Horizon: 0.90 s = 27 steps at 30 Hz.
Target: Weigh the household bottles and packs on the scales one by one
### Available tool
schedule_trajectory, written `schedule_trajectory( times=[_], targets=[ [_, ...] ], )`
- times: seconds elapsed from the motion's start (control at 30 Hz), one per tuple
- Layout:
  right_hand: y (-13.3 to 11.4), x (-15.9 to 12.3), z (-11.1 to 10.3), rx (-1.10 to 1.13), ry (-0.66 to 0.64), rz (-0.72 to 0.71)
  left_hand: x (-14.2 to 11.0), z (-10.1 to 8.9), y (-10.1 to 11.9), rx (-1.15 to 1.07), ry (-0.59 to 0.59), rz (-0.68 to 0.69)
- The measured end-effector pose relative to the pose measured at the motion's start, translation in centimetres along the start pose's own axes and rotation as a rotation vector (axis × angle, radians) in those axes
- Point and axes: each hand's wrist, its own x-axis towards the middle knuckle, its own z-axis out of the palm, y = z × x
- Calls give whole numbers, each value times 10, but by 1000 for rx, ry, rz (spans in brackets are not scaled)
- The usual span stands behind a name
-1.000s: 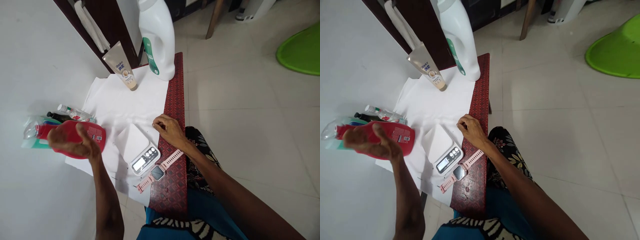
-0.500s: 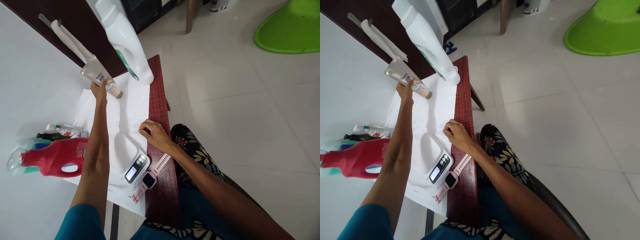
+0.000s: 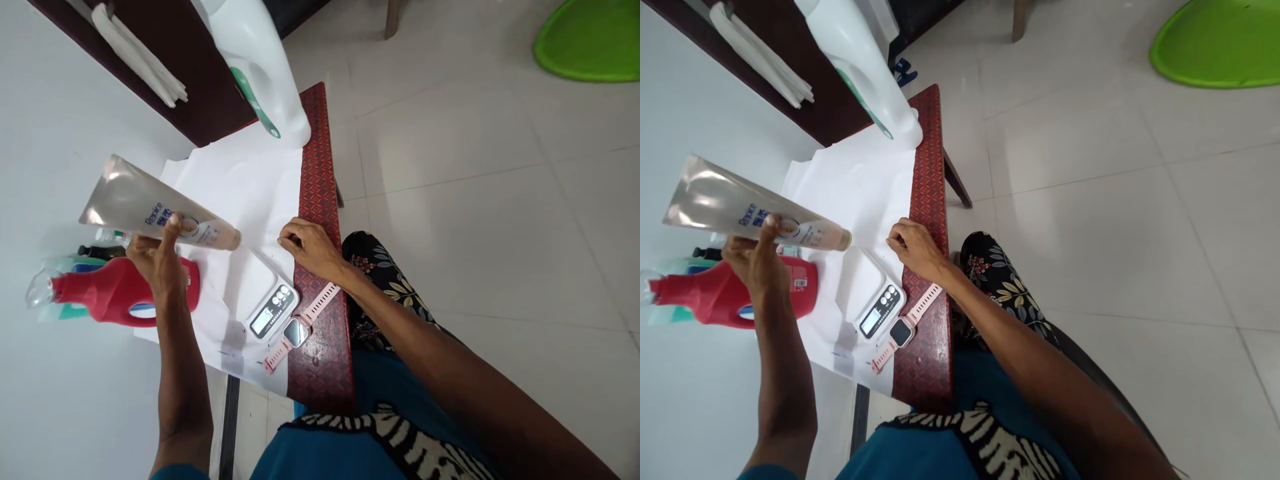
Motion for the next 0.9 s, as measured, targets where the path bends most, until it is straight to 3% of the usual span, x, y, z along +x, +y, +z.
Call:
schedule_trajectory(
  times=[0.13,0.27,0.47,0.6,0.9],
  targets=[
    [1,-1,0,-27,-16,4,-48,-37,8,-26,58,-12],
    [1,-2,1,-54,-15,6,-74,-51,-1,38,58,-62],
    [-1,-2,1,-76,-11,3,-82,-49,1,81,50,-75],
    [-1,-2,0,-60,-9,9,-85,-47,5,86,-24,-130],
    [-1,-2,-1,-28,-11,25,-89,-60,-3,40,-47,-130]
  ],
)
